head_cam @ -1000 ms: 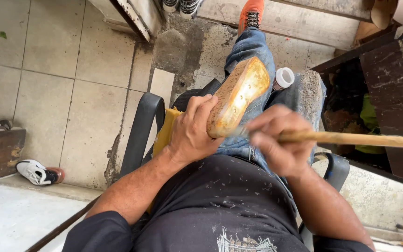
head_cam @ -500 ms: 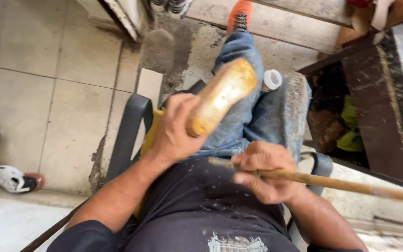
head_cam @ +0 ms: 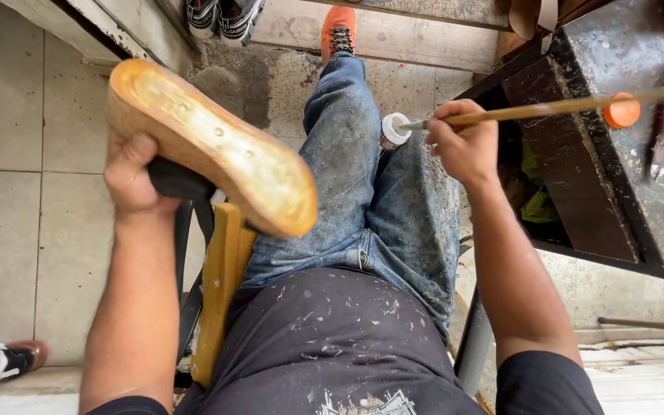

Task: The person sits in a chair and applies a white substance to the sole of a shoe using a brush. They hold the shoe in their left hand and repeatedly dip the brush into a small container to continue painting the sole.

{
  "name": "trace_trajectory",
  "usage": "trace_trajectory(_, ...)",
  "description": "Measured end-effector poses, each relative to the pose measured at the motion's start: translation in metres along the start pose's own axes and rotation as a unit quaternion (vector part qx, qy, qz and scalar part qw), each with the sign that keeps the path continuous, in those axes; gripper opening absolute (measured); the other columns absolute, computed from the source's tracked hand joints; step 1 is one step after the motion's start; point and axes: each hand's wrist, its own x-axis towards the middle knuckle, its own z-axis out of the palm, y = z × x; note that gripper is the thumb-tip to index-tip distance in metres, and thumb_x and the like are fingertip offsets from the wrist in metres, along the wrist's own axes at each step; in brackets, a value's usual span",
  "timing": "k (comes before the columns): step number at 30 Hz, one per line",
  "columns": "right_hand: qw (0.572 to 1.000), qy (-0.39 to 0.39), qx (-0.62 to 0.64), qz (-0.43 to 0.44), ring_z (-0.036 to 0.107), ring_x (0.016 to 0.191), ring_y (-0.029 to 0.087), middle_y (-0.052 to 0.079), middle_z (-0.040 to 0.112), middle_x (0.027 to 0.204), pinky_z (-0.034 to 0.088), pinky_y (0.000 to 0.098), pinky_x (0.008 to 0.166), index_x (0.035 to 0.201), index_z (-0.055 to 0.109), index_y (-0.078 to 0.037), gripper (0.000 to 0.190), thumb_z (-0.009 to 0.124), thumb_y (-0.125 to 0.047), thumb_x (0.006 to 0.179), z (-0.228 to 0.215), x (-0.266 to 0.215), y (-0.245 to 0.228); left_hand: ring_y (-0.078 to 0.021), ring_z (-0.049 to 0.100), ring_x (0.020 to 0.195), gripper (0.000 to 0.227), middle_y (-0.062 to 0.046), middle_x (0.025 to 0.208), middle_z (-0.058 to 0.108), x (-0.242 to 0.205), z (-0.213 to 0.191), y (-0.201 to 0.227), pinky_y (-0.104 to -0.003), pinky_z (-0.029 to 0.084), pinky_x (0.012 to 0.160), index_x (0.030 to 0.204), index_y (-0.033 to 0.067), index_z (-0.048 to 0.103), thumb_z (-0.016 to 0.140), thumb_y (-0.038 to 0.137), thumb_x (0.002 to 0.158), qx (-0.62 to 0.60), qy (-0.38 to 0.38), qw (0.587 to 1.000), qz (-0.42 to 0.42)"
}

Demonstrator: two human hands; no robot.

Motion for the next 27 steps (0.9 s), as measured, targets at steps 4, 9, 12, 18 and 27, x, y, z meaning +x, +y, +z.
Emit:
trace_trajectory(4, 0.997, 0.002, -0.074, -0.008, 0.068, 0.058, 0.016, 0.018, 0.071, 0.08, 0.053, 0.0273, 0.049, 0.096, 0.072, 0.001, 0.018, 0.076, 0.011, 0.081, 0.009, 0.019, 0.047, -0.031, 0.07, 0.124, 0.059, -0.011, 0.137, 0.068, 0.029, -0.032, -0.05, -0.052, 0.049, 0.122, 0.14, 0.0205, 0.063, 0.068, 0.045, 0.087, -0.103, -0.006, 0.987, -0.124)
trace_trajectory(9, 0.962, -0.017, -0.27, 0.037, 0.066, 0.065, 0.015, 0.006, 0.072, 0.077, 0.05, 0.0286, 0.057, 0.09, 0.078, -0.02, 0.014, 0.085, -0.014, 0.079, 0.007, 0.03, 0.053, -0.0288, 0.063, 0.137, 0.051, -0.012, 0.147, 0.064, 0.029, 0.034, -0.041, -0.047, 0.046, 0.127, 0.153, 0.0196, 0.05, 0.06, 0.021, 0.102, -0.11, -0.066, 0.984, -0.123)
trace_trajectory(12, 0.954, -0.037, -0.237, 0.182, 0.058, 0.07, 0.009, -0.004, 0.067, 0.077, 0.051, 0.0259, 0.063, 0.078, 0.069, -0.016, 0.015, 0.08, -0.009, 0.083, 0.021, 0.03, -0.005, -0.0437, 0.062, 0.131, 0.071, -0.026, 0.142, 0.062, 0.048, 0.018, -0.053, -0.053, 0.051, 0.113, 0.158, 0.0234, 0.041, 0.069, 0.028, 0.093, -0.122, -0.099, 0.966, -0.206)
trace_trajectory(18, 0.976, 0.078, 0.021, 0.202, 0.059, 0.042, 0.011, 0.015, 0.066, 0.067, 0.049, 0.0258, 0.033, 0.085, 0.069, -0.002, 0.012, 0.08, -0.001, 0.08, 0.004, 0.039, 0.053, -0.0265, 0.072, 0.116, 0.044, -0.01, 0.128, 0.071, 0.045, 0.043, -0.05, -0.041, 0.06, 0.102, 0.137, 0.0208, 0.06, 0.061, 0.015, 0.092, -0.088, -0.158, 0.942, -0.282)
trace_trajectory(27, 0.918, 0.179, 0.18, 0.303, 0.062, 0.043, 0.014, 0.005, 0.058, 0.067, 0.043, 0.0219, 0.038, 0.087, 0.06, -0.014, 0.014, 0.073, -0.014, 0.092, -0.035, 0.036, 0.058, -0.0216, 0.075, 0.098, 0.042, -0.009, 0.108, 0.074, 0.062, 0.023, -0.1, -0.038, 0.062, 0.088, 0.127, 0.0168, 0.061, 0.049, 0.048, 0.102, 0.002, -0.129, 0.929, -0.347)
